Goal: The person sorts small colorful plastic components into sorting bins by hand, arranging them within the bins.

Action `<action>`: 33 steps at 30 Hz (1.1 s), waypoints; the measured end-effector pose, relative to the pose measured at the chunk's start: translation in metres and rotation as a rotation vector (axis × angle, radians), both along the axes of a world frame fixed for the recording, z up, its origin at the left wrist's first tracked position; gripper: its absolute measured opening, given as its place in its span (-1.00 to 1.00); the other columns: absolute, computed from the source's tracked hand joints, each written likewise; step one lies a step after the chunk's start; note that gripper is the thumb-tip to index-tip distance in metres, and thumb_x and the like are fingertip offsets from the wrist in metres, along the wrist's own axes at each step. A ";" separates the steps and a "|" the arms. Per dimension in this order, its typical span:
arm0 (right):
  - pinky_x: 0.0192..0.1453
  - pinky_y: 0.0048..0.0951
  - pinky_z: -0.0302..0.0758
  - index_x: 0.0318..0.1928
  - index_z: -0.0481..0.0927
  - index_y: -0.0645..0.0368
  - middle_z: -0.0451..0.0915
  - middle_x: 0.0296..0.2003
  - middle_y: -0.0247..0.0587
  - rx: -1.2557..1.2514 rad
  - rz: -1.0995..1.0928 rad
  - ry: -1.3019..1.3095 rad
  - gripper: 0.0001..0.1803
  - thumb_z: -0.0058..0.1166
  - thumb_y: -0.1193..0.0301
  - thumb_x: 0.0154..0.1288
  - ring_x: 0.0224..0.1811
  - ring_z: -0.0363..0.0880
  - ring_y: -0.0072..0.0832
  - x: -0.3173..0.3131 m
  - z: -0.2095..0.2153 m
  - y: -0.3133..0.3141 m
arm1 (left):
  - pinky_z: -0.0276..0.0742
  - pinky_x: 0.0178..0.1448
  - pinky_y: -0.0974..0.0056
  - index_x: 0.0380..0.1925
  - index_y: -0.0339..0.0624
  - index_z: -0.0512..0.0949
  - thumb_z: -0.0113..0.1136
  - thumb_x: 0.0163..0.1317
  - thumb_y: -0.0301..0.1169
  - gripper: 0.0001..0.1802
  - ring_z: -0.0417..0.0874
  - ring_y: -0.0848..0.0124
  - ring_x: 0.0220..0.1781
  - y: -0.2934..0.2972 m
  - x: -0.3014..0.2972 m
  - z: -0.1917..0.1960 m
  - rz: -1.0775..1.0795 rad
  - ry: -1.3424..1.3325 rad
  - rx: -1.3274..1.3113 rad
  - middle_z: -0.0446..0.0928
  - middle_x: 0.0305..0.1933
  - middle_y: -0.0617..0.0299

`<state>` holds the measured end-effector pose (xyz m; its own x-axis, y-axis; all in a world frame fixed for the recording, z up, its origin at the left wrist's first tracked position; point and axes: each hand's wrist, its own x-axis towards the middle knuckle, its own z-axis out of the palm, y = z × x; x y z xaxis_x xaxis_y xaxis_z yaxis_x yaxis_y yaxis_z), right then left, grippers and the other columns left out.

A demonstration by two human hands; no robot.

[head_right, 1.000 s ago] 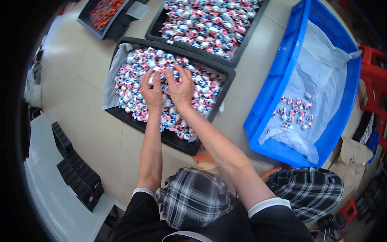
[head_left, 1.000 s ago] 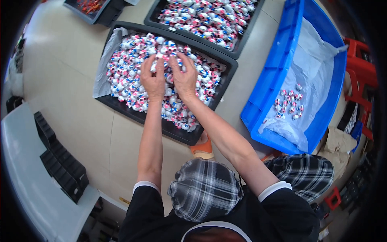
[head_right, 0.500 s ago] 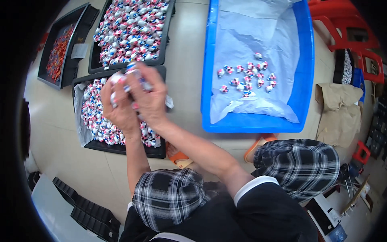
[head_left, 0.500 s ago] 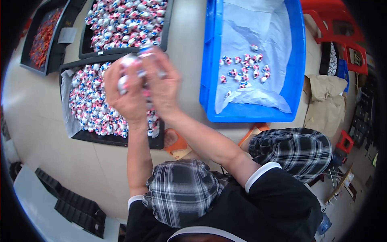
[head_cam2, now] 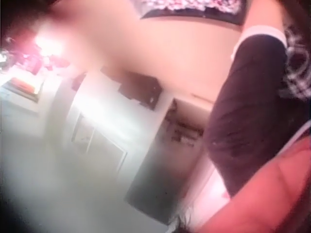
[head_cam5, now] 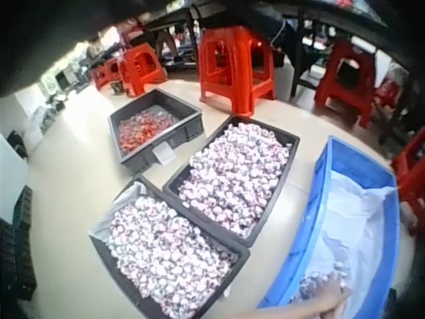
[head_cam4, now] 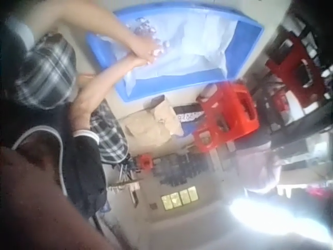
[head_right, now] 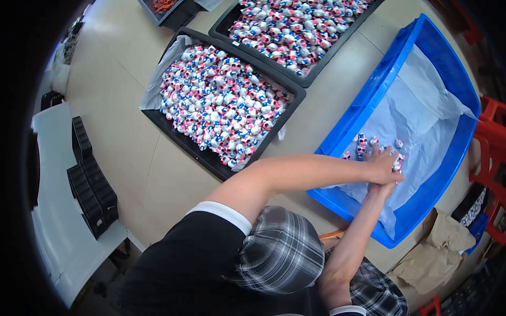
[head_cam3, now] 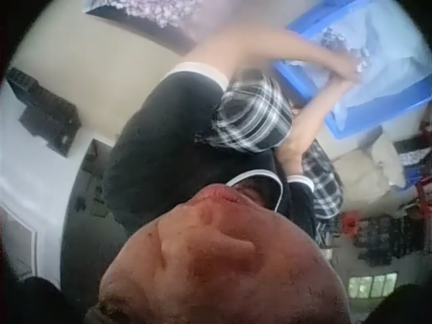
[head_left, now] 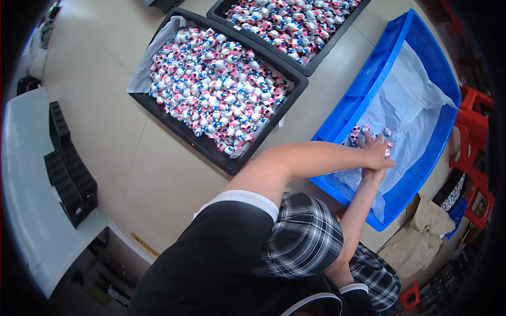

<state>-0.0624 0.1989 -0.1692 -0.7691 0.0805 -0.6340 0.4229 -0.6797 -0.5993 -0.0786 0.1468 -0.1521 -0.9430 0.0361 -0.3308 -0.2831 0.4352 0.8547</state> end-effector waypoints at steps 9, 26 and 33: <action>-0.19 -0.51 0.50 0.13 0.40 0.24 0.49 -0.03 -0.09 1.335 0.523 0.358 -0.52 0.05 0.28 0.26 -0.10 0.55 -0.45 -0.037 0.102 -0.063 | 0.44 -0.08 0.19 -0.27 -0.22 0.56 0.12 0.10 -0.42 -0.81 0.57 0.19 -0.20 -0.241 0.062 0.089 0.464 0.441 0.213 0.55 -0.27 0.06; -0.02 0.08 0.27 0.11 0.37 -0.03 0.26 0.07 0.06 1.399 1.033 0.767 -0.45 -0.01 0.01 0.18 0.01 0.24 0.04 0.077 0.002 -0.338 | 0.18 0.19 0.06 0.19 -0.12 0.28 -0.02 0.20 0.00 -0.37 0.26 -0.01 0.14 -0.346 0.166 -0.017 0.884 0.103 -0.791 0.39 0.07 0.11; 0.03 -0.02 0.33 0.03 0.48 0.08 0.23 0.10 0.15 1.226 0.986 0.618 -0.46 0.05 0.00 0.15 -0.01 0.31 0.10 0.066 0.006 -0.347 | 0.22 0.15 0.13 0.09 -0.16 0.38 0.03 0.22 -0.09 -0.48 0.41 0.13 0.02 -0.352 0.154 -0.021 0.946 0.225 -0.580 0.45 -0.02 0.02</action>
